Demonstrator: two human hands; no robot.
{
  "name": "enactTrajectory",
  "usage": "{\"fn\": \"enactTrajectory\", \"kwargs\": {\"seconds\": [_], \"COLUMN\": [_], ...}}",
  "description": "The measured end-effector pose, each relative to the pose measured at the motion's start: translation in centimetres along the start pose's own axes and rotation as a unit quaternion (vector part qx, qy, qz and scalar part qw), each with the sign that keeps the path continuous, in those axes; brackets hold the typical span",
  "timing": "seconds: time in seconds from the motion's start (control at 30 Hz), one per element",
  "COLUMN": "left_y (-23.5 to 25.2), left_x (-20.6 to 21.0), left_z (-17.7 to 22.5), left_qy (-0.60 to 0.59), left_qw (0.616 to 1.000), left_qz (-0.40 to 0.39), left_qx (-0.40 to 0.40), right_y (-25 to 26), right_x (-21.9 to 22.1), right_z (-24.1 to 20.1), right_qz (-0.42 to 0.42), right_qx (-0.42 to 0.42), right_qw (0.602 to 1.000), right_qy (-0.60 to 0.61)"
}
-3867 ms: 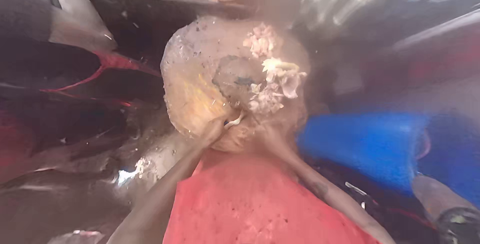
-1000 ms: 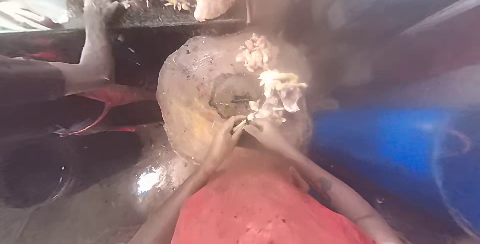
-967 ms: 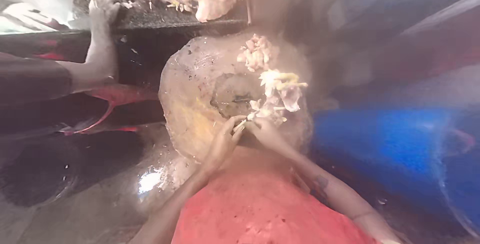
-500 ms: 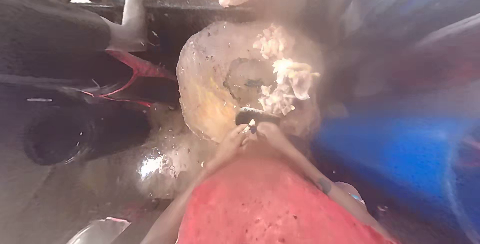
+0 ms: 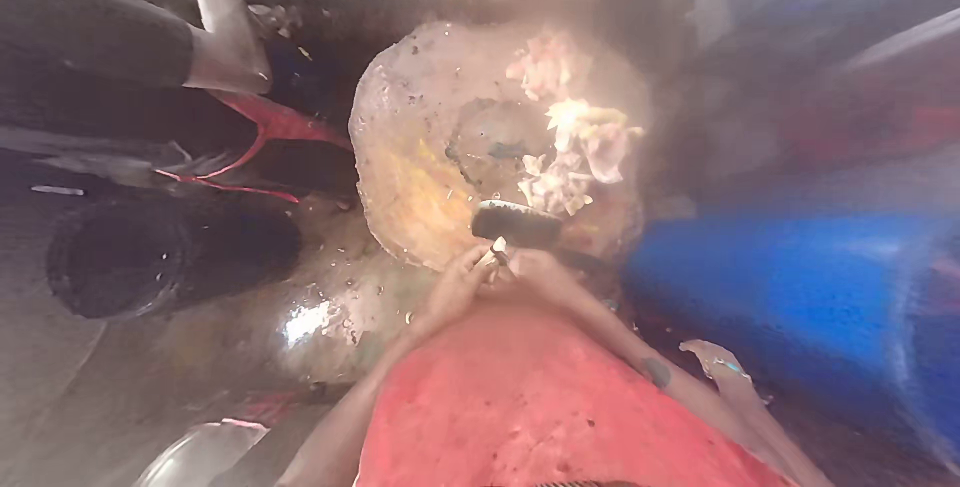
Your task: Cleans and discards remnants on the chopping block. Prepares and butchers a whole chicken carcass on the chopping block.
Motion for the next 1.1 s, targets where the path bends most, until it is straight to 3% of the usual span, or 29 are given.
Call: {"fn": "enactTrajectory", "kwargs": {"seconds": [0.1, 0.2, 0.37, 0.5, 0.7, 0.77, 0.83, 0.93, 1.0, 1.1], "left_y": [0.1, 0.3, 0.4, 0.3, 0.7, 0.8, 1.0, 1.1, 1.5, 2.1], "left_x": [1.1, 1.2, 1.4, 1.4, 0.9, 0.5, -0.6, -1.5, -1.4, -1.4], "left_z": [-0.7, -0.9, -1.2, -0.9, -0.5, -0.4, 0.2, 0.9, 1.1, 0.8], "left_qy": [-0.167, -0.258, -0.273, -0.200, -0.309, -0.258, -0.063, 0.205, 0.264, 0.217], "left_qw": [0.985, 0.964, 0.961, 0.979, 0.949, 0.963, 0.995, 0.976, 0.963, 0.976], "left_qz": [-0.044, -0.051, -0.034, -0.021, -0.060, -0.069, -0.074, -0.075, -0.060, -0.008], "left_qx": [-0.007, -0.022, -0.025, -0.014, -0.037, -0.035, -0.022, -0.007, -0.010, -0.022], "right_y": [-0.7, -0.6, -0.2, -0.3, 0.5, 0.7, 1.0, 1.3, 1.8, 2.6], "right_x": [-0.4, -0.1, -0.9, -1.1, -1.1, -1.3, -1.4, -1.6, -1.6, -1.4], "right_z": [1.3, 1.4, 1.8, 1.9, 0.9, 0.5, 0.2, 0.3, -0.4, -1.8], "right_qz": [-0.039, -0.046, -0.029, -0.039, -0.042, -0.035, -0.019, -0.004, -0.010, -0.029], "right_qx": [-0.017, -0.032, -0.010, -0.041, -0.060, -0.070, -0.084, -0.083, -0.061, -0.001], "right_qw": [0.998, 0.998, 0.988, 0.975, 0.962, 0.952, 0.946, 0.963, 0.971, 0.975], "right_qy": [0.047, -0.007, -0.151, -0.214, -0.263, -0.297, -0.311, -0.257, -0.233, -0.221]}}
Point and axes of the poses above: each hand's wrist, its own y-axis towards the middle knuckle, its own x-axis out of the palm, z = x × y, the point moved 2 cm from there along y, towards the middle knuckle, and after that the axes turned 10 degrees about y, right-handed, at the moved point
